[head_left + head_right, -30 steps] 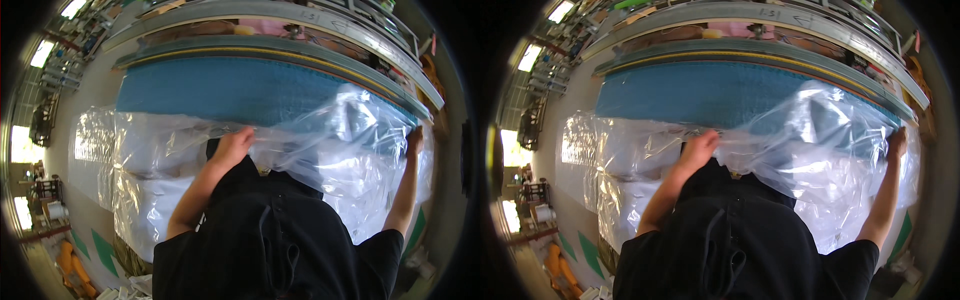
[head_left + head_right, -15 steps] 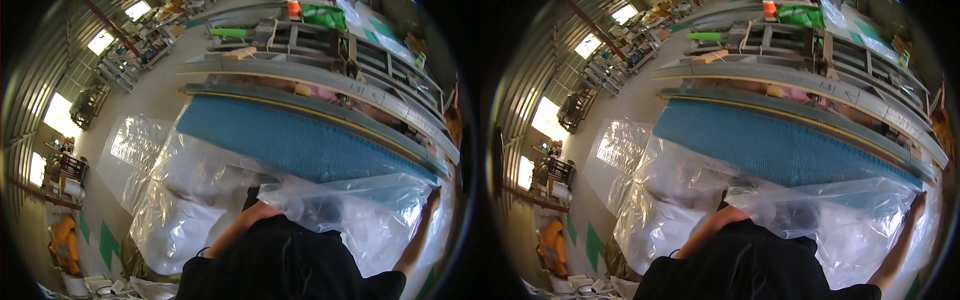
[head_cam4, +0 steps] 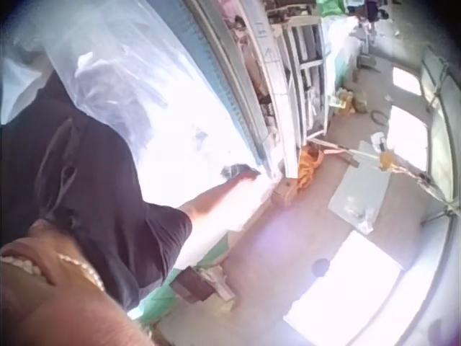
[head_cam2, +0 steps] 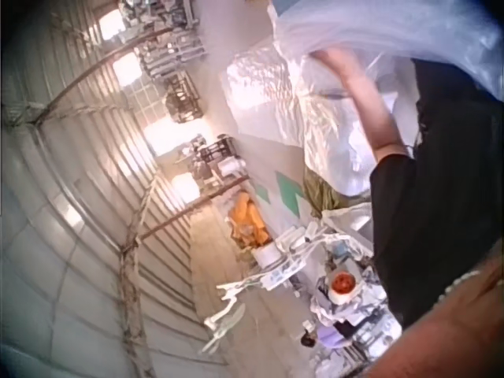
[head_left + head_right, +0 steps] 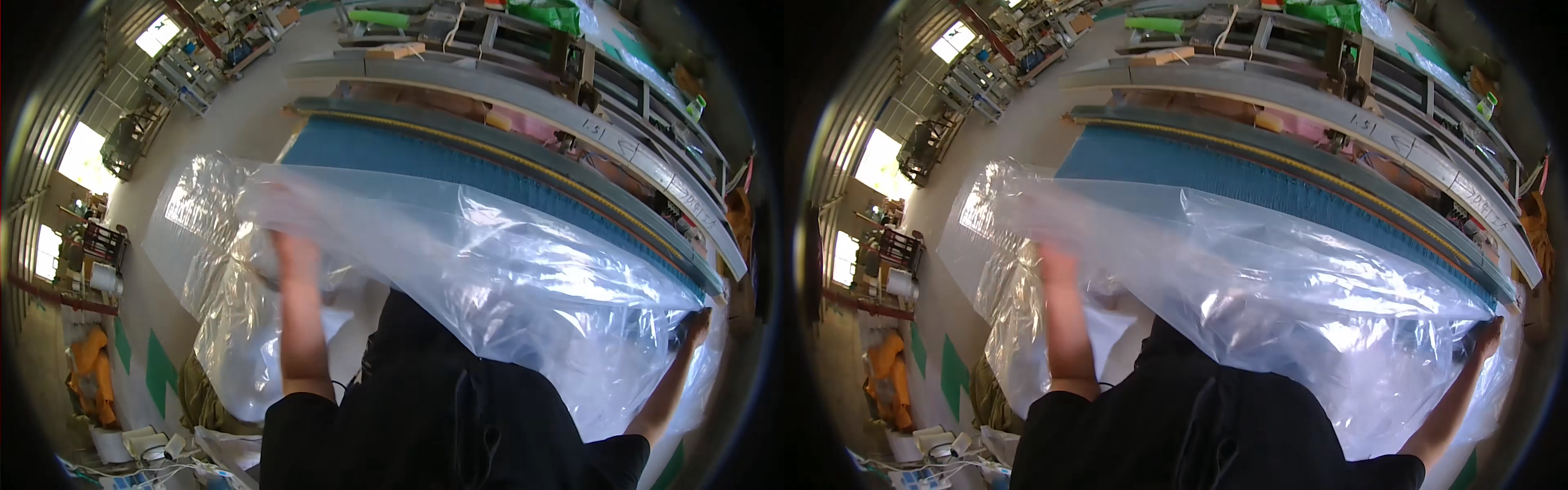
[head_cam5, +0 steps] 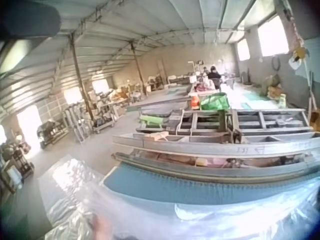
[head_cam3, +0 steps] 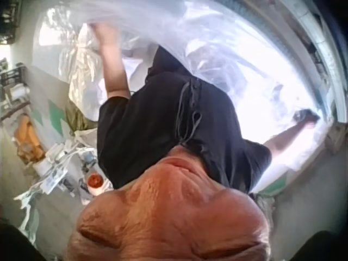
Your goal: The person covers a foam pad with plastic sheeting by unfolding the plastic, stretching it over the pad, and smoothing it down by hand.
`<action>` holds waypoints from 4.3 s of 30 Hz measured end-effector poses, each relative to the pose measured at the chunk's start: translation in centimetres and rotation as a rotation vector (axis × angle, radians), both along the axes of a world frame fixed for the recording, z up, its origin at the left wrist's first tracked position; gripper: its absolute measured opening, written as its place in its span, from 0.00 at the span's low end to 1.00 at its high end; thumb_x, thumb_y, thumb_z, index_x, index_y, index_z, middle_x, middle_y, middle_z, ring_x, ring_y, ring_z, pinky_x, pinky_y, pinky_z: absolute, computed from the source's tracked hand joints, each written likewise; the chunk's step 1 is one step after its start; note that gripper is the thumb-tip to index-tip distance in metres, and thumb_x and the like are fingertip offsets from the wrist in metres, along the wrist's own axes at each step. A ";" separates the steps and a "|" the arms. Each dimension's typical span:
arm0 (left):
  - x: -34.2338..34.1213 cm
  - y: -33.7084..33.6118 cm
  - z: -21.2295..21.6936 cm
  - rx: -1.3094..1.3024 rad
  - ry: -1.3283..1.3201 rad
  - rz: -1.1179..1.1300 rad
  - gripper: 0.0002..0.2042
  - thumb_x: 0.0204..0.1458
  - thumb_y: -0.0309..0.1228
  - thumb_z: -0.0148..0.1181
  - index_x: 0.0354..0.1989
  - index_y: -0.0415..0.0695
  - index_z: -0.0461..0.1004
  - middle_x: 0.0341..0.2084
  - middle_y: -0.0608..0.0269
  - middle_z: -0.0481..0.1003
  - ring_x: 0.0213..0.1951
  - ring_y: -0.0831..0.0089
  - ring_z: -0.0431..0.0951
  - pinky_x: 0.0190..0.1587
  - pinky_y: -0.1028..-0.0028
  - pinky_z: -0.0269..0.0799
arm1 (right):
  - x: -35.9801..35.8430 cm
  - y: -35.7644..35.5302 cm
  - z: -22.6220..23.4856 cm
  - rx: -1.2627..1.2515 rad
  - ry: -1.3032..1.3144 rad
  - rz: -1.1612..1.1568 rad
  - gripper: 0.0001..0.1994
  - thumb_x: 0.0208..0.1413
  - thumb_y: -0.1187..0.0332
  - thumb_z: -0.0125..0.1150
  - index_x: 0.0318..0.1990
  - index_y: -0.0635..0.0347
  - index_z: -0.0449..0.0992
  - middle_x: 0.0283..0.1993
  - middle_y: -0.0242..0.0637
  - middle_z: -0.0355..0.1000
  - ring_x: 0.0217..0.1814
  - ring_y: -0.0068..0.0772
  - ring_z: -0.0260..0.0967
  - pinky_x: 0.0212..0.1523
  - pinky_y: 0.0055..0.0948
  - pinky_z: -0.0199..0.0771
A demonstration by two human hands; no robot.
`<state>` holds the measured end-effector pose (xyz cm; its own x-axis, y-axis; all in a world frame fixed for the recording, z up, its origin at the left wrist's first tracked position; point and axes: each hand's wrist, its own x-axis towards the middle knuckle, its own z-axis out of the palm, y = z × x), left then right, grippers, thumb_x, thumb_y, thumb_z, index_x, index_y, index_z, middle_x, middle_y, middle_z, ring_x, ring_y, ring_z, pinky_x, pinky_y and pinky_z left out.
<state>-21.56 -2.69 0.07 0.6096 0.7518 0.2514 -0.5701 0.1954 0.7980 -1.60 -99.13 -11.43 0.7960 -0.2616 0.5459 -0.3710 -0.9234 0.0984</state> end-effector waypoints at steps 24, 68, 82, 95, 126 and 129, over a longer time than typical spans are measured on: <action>8.0 27.2 3.3 1.373 1.594 0.663 0.38 0.41 0.62 0.53 0.58 0.51 0.61 0.53 0.56 0.66 0.55 0.55 0.66 0.52 0.56 0.63 | -1.5 4.6 2.4 0.100 0.116 0.094 0.14 0.55 0.66 0.44 0.48 0.57 0.64 0.46 0.48 0.68 0.49 0.53 0.65 0.45 0.47 0.65; 16.2 8.5 1.1 1.628 0.869 -0.330 0.10 0.42 0.34 0.63 0.30 0.45 0.71 0.28 0.66 0.68 0.37 0.67 0.67 0.38 0.71 0.63 | -15.6 -10.7 3.9 -0.114 -0.012 -0.199 0.16 0.62 0.59 0.39 0.50 0.55 0.69 0.50 0.38 0.70 0.50 0.37 0.68 0.48 0.29 0.69; 18.4 10.2 -0.5 0.944 0.812 -0.653 0.11 0.48 0.34 0.58 0.36 0.41 0.74 0.37 0.67 0.74 0.42 0.77 0.70 0.47 0.76 0.63 | -24.0 -14.2 10.0 0.448 -0.134 0.120 0.16 0.60 0.63 0.45 0.46 0.63 0.74 0.47 0.41 0.70 0.46 0.32 0.68 0.45 0.25 0.70; 19.9 27.3 2.0 0.598 0.546 0.305 0.12 0.49 0.32 0.52 0.37 0.36 0.72 0.34 0.55 0.74 0.35 0.64 0.73 0.37 0.67 0.70 | -5.9 16.7 19.9 1.274 -0.631 0.244 0.07 0.54 0.69 0.53 0.28 0.63 0.70 0.24 0.30 0.66 0.29 0.24 0.65 0.35 0.23 0.67; 22.9 15.6 -3.4 0.245 0.136 0.320 0.05 0.44 0.23 0.64 0.28 0.40 0.74 0.26 0.68 0.73 0.31 0.81 0.71 0.37 0.81 0.68 | 6.4 4.0 1.6 0.365 -0.311 -0.125 0.23 0.57 0.48 0.47 0.55 0.50 0.69 0.58 0.35 0.65 0.56 0.36 0.65 0.55 0.26 0.62; 23.0 17.6 -4.3 0.351 0.239 0.355 0.08 0.44 0.25 0.63 0.20 0.42 0.70 0.20 0.72 0.68 0.24 0.83 0.66 0.30 0.81 0.65 | 6.1 5.8 3.2 0.393 -0.486 -0.019 0.23 0.58 0.50 0.47 0.49 0.61 0.73 0.51 0.43 0.70 0.51 0.41 0.68 0.53 0.33 0.65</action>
<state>1.40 14.92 -4.25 0.4051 0.8173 0.4098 -0.3478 -0.2767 0.8958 4.55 -93.36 -8.27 0.4744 -0.5281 0.7044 -0.3047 -0.8491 -0.4314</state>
